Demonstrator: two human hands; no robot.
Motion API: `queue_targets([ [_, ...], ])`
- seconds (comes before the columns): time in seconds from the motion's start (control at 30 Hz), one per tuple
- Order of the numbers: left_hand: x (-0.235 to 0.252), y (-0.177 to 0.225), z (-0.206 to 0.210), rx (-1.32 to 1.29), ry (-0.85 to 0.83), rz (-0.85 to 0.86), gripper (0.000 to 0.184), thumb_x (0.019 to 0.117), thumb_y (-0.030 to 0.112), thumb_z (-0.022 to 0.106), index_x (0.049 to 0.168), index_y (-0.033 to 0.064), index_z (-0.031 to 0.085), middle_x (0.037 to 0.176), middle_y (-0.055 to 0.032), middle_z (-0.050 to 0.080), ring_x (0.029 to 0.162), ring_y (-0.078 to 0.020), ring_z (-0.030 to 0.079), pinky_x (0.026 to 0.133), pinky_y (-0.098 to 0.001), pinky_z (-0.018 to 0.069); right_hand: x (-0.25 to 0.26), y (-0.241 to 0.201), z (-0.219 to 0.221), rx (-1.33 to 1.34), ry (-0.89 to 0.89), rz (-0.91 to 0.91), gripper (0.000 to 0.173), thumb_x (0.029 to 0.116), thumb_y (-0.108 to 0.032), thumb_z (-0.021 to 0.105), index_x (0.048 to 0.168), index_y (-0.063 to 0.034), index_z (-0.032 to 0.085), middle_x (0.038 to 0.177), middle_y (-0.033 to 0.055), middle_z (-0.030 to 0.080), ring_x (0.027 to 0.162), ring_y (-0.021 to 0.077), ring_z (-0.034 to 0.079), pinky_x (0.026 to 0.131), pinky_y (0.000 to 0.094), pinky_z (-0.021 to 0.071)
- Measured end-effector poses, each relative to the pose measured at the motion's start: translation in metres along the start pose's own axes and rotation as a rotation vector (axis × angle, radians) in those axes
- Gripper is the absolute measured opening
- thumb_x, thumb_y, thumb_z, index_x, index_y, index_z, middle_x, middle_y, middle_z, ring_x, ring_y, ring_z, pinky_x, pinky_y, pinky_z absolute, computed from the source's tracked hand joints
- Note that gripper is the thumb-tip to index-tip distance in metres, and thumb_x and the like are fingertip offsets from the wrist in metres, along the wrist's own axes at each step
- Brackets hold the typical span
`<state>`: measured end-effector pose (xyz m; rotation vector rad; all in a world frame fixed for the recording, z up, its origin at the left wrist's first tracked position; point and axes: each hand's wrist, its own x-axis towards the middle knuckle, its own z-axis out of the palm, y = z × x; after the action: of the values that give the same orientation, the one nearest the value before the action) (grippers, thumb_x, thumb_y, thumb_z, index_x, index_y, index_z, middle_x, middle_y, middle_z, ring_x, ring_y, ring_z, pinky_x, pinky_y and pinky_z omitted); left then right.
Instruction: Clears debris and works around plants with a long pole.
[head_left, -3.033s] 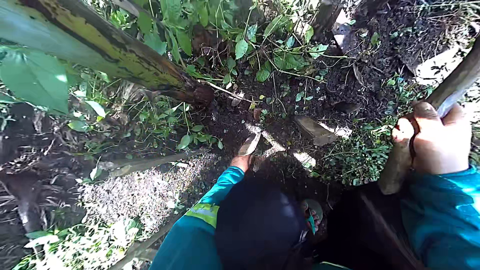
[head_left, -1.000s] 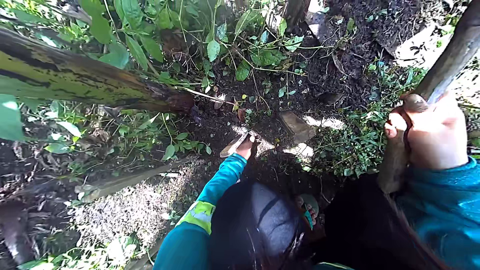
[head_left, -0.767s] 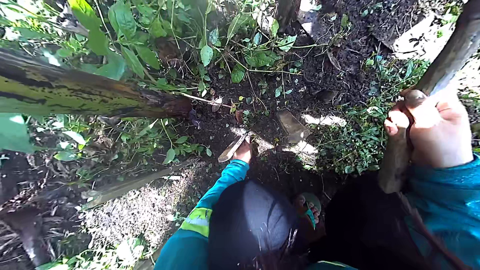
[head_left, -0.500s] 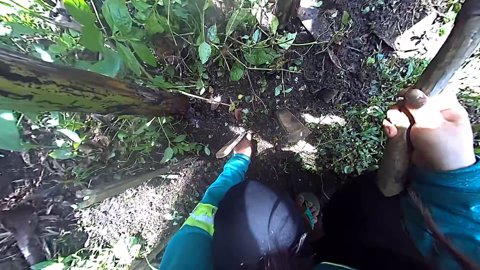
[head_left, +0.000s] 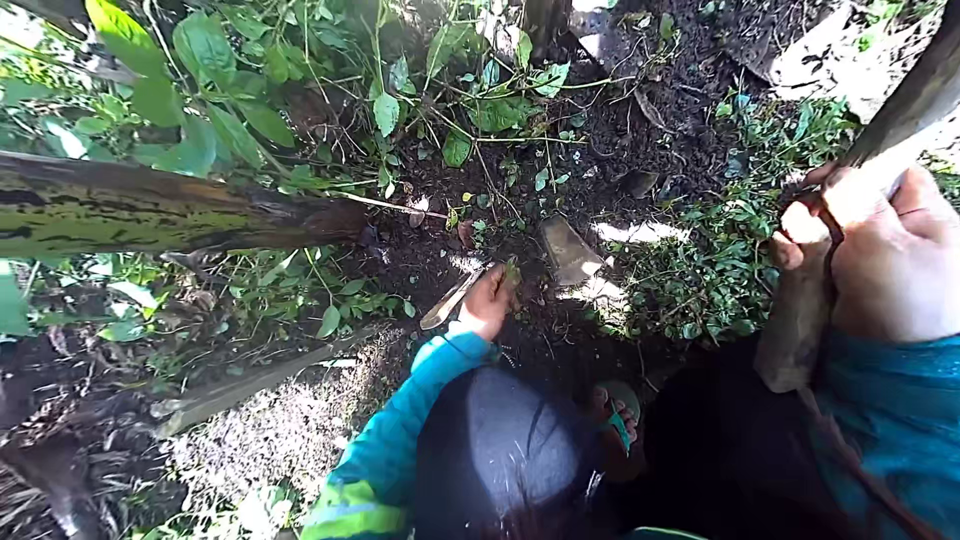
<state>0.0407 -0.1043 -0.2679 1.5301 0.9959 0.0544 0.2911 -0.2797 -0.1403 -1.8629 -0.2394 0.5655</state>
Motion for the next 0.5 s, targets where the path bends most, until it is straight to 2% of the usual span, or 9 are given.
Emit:
queue_targets([
  [0.07,-0.004,0.055,-0.045,-0.143,0.134,0.196,0.029,0.1049,0.012,0.053,0.129,-0.0043,0.057,0.094,-0.0013,0.071,0.079,-0.0072,0.067,0.076,-0.0303,0.0583,-0.001,-0.005,0.002,0.018,0.007,0.03,0.018,0.1109,-0.023,0.04,0.124,-0.0218,0.052,0.073,-0.0116,0.056,0.049,0.0,0.054,0.047,0.0189,0.0528],
  [0.1,-0.005,0.077,-0.07,-0.258,0.219,0.309,0.044,0.1028,0.01,0.053,0.144,-0.0031,0.043,0.113,-0.0017,0.07,0.094,-0.0085,0.069,0.085,-0.0309,0.0591,-0.002,-0.007,0.004,0.027,0.005,0.038,0.018,0.1112,-0.023,0.039,0.124,-0.0215,0.052,0.073,-0.0117,0.056,0.049,-0.0003,0.054,0.047,0.0185,0.0528],
  [0.17,-0.009,0.109,-0.106,-0.403,0.261,0.369,0.068,0.108,0.008,0.04,0.162,0.0123,0.0,0.157,-0.0074,0.045,0.126,-0.0133,0.062,0.102,-0.0317,0.0542,-0.003,-0.008,0.006,0.049,-0.011,0.038,0.019,0.1117,-0.024,0.039,0.125,-0.0209,0.052,0.073,-0.0106,0.055,0.049,0.0002,0.053,0.048,0.0185,0.0522],
  [0.2,-0.005,0.113,-0.108,-0.369,0.319,0.308,0.067,0.1092,0.008,0.039,0.163,0.0127,0.0,0.157,-0.0092,0.045,0.121,-0.0124,0.064,0.097,-0.0299,0.0559,-0.002,-0.009,0.007,0.068,-0.019,0.028,0.017,0.1117,-0.024,0.04,0.123,-0.0203,0.052,0.072,-0.0097,0.055,0.048,0.0008,0.052,0.047,0.0188,0.0511],
  [0.27,0.018,0.099,-0.089,0.007,0.313,0.134,0.056,0.1044,0.009,0.053,0.154,-0.0052,0.032,0.126,-0.0182,0.067,0.091,-0.017,0.071,0.077,-0.0338,0.0587,0.0,-0.012,0.009,0.106,-0.035,0.001,0.013,0.112,-0.023,0.04,0.116,-0.0194,0.052,0.07,-0.0093,0.054,0.047,0.0012,0.051,0.045,0.0181,0.0498],
  [0.3,0.034,0.09,-0.078,0.26,0.143,0.023,0.049,0.1034,0.011,0.059,0.147,-0.0063,0.046,0.117,-0.0216,0.071,0.092,-0.026,0.072,0.083,-0.0431,0.0583,0.001,-0.012,0.01,0.114,-0.043,-0.004,0.012,0.1119,-0.022,0.04,0.114,-0.0192,0.052,0.07,-0.0093,0.054,0.047,0.0013,0.051,0.045,0.018,0.0498],
  [0.37,0.08,0.075,-0.054,0.765,-0.243,-0.141,0.05,0.1019,0.019,0.066,0.148,0.0036,0.052,0.127,-0.0271,0.067,0.119,-0.0431,0.065,0.105,-0.0617,0.0477,0.001,-0.012,0.01,0.112,-0.063,-0.011,0.01,0.1113,-0.02,0.041,0.113,-0.0185,0.051,0.069,-0.0091,0.054,0.047,0.0017,0.051,0.046,0.0183,0.0501],
  [0.43,0.12,0.045,-0.033,1.157,-0.457,-0.127,0.065,0.0965,0.018,0.072,0.156,0.0152,0.045,0.143,-0.0322,0.055,0.126,-0.0545,0.057,0.102,-0.0718,0.045,-0.002,-0.013,0.013,0.104,-0.081,-0.021,0.009,0.1104,-0.018,0.041,0.113,-0.0175,0.05,0.068,-0.0084,0.054,0.047,0.0022,0.051,0.046,0.0186,0.0498],
  [0.5,0.144,0.007,-0.025,1.347,-0.595,-0.026,0.066,0.0934,0.005,0.072,0.154,0.0218,0.051,0.158,-0.0311,0.038,0.13,-0.06,0.05,0.099,-0.0744,0.0454,-0.006,-0.015,0.017,0.118,-0.092,-0.019,0.01,0.1102,-0.018,0.041,0.113,-0.017,0.05,0.066,-0.008,0.054,0.045,0.0026,0.05,0.044,0.0183,0.0488],
])
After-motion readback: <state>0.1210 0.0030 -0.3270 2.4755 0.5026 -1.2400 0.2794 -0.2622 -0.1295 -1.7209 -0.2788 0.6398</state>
